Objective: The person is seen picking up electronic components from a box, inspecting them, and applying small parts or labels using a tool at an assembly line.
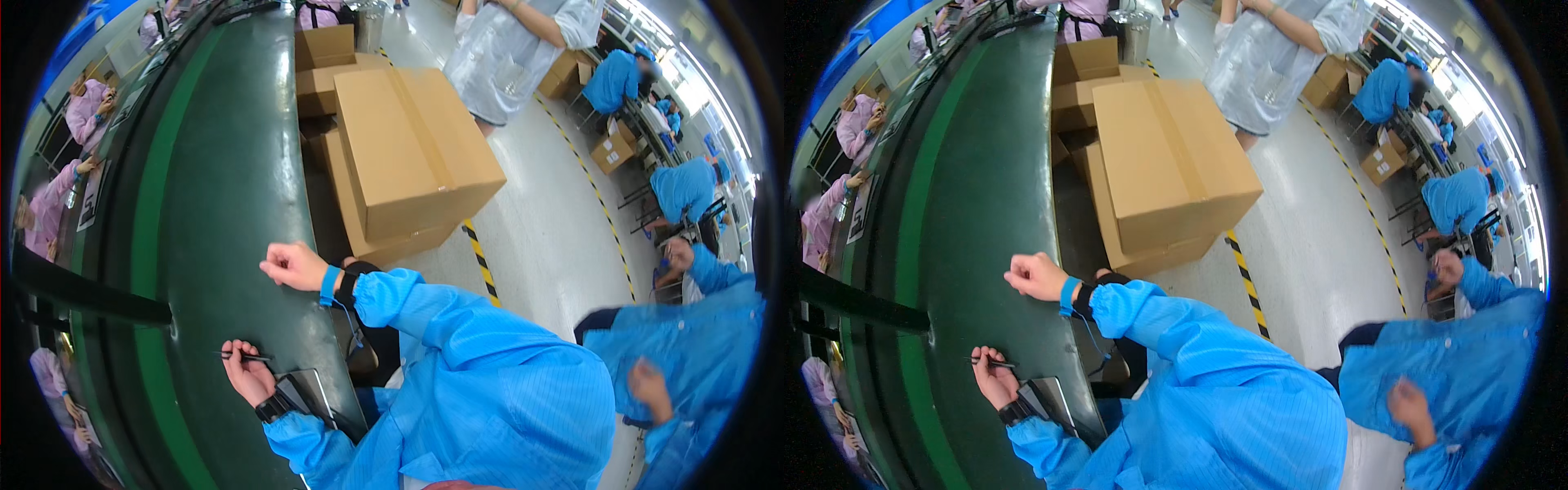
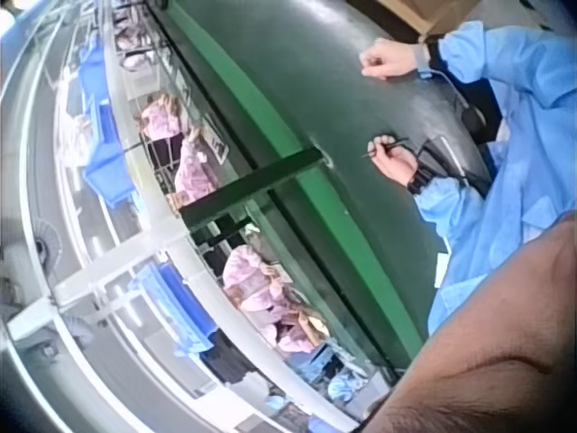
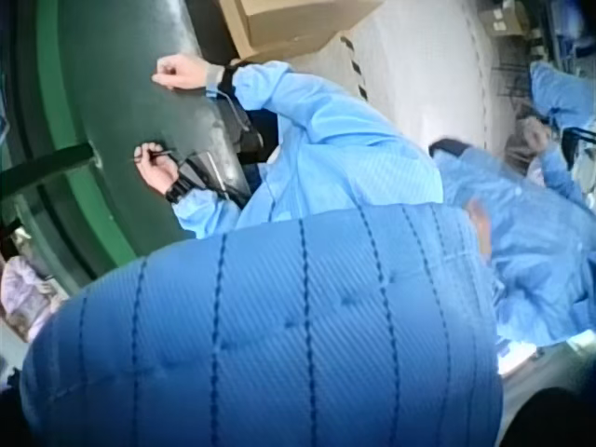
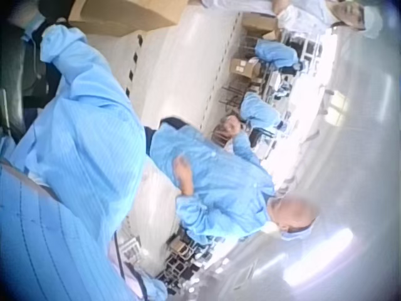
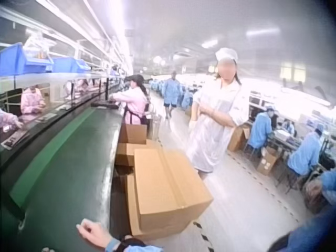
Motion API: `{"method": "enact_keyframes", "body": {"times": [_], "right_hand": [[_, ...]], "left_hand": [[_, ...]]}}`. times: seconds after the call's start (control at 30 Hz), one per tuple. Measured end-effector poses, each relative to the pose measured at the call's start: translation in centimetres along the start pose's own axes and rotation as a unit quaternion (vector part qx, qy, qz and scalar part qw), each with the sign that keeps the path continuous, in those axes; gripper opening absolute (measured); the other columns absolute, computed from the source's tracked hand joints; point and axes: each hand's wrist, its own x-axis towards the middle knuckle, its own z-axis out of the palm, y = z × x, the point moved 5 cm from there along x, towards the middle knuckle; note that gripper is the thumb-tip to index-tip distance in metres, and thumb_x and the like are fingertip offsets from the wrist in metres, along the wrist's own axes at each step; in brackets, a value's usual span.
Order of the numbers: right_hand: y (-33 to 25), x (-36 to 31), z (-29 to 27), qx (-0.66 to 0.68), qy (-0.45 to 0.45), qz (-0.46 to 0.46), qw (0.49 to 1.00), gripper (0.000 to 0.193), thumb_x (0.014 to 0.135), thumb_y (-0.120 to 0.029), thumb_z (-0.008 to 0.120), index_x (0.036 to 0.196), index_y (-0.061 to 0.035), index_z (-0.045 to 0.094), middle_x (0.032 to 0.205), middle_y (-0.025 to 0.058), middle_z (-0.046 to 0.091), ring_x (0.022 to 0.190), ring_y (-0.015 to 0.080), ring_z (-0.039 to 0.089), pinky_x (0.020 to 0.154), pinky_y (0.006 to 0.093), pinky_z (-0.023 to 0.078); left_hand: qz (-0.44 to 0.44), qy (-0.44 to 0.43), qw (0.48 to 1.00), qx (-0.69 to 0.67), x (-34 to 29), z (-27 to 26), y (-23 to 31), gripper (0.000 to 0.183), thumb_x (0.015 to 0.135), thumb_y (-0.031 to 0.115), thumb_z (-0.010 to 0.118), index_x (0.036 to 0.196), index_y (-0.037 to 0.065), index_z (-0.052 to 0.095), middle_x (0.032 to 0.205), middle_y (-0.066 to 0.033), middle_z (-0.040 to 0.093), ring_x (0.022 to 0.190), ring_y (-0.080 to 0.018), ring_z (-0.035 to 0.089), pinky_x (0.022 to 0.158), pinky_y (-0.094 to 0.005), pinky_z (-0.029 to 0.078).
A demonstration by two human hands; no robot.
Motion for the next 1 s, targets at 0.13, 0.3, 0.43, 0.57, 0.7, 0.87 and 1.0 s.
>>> {"method": "enact_keyframes", "body": {"times": [0.13,0.3,0.43,0.57,0.7,0.87,1.0], "right_hand": [[1.7,-2.9,-3.3,0.155,0.217,0.035,0.963,0.02,0.088,-0.013,0.056,0.071,-0.0043,0.05,0.058,-0.0001,0.054,0.052,0.0048,0.051,0.047,0.0205,0.039],[11.9,-12.0,-9.9,0.13,0.307,0.185,0.924,0.015,0.086,-0.013,0.057,0.076,-0.0034,0.051,0.063,0.0036,0.059,0.056,0.0097,0.056,0.052,0.0247,0.044],[21.4,-19.3,-10.8,-0.062,0.301,0.291,0.906,0.012,0.077,-0.012,0.059,0.077,-0.0034,0.052,0.065,0.0087,0.062,0.062,0.018,0.063,0.061,0.0318,0.05],[21.6,-19.5,-11.9,-0.018,0.343,0.303,0.889,0.013,0.082,-0.014,0.058,0.076,-0.0033,0.052,0.063,0.0079,0.062,0.057,0.0154,0.061,0.057,0.029,0.049],[22.8,-19.6,-12.7,0.043,0.369,0.314,0.874,0.02,0.086,-0.018,0.056,0.075,-0.0023,0.052,0.061,0.0074,0.061,0.054,0.0133,0.059,0.054,0.0283,0.048],[23.2,-20.0,-12.8,-0.032,0.351,0.292,0.889,0.02,0.085,-0.018,0.058,0.072,-0.0041,0.051,0.059,0.0032,0.058,0.052,0.009,0.054,0.05,0.0237,0.045],[24.6,-20.5,-12.6,-0.114,0.336,0.27,0.895,0.018,0.083,-0.014,0.06,0.072,-0.0039,0.05,0.06,0.0039,0.059,0.053,0.0095,0.056,0.051,0.0237,0.045]], "left_hand": [[0.007,-0.008,1.0,0.016,0.4,0.7,0.7,0.016,0.089,0.004,0.045,0.104,0.0,0.048,0.09,-0.0073,0.052,0.08,-0.0149,0.049,0.069,-0.0256,0.041],[0.011,-0.003,0.999,0.03,-0.3,0.8,0.5,0.016,0.09,0.004,0.043,0.104,0.0,0.048,0.091,-0.0069,0.053,0.081,-0.0143,0.05,0.069,-0.0255,0.042],[0.013,-0.015,0.999,0.042,-0.1,0.8,0.6,0.016,0.09,0.005,0.043,0.104,-0.001,0.048,0.092,-0.0073,0.053,0.082,-0.0145,0.05,0.07,-0.0251,0.043],[0.012,0.006,0.998,0.059,0.0,0.4,0.9,0.017,0.09,0.004,0.044,0.105,-0.001,0.048,0.092,-0.0074,0.053,0.082,-0.0146,0.05,0.071,-0.0251,0.043],[0.019,0.008,0.997,0.07,-0.3,0.8,0.8,0.018,0.089,0.004,0.045,0.106,-0.001,0.047,0.092,-0.0078,0.053,0.081,-0.0147,0.05,0.07,-0.0256,0.043],[0.021,0.019,0.998,0.054,-0.4,0.7,0.7,0.018,0.089,0.004,0.047,0.106,-0.001,0.047,0.092,-0.0083,0.053,0.079,-0.0149,0.051,0.069,-0.0259,0.043],[0.022,0.028,0.998,0.06,-0.7,0.8,0.8,0.016,0.089,0.004,0.046,0.104,-0.001,0.047,0.091,-0.0083,0.054,0.078,-0.0146,0.051,0.068,-0.0251,0.044]]}}
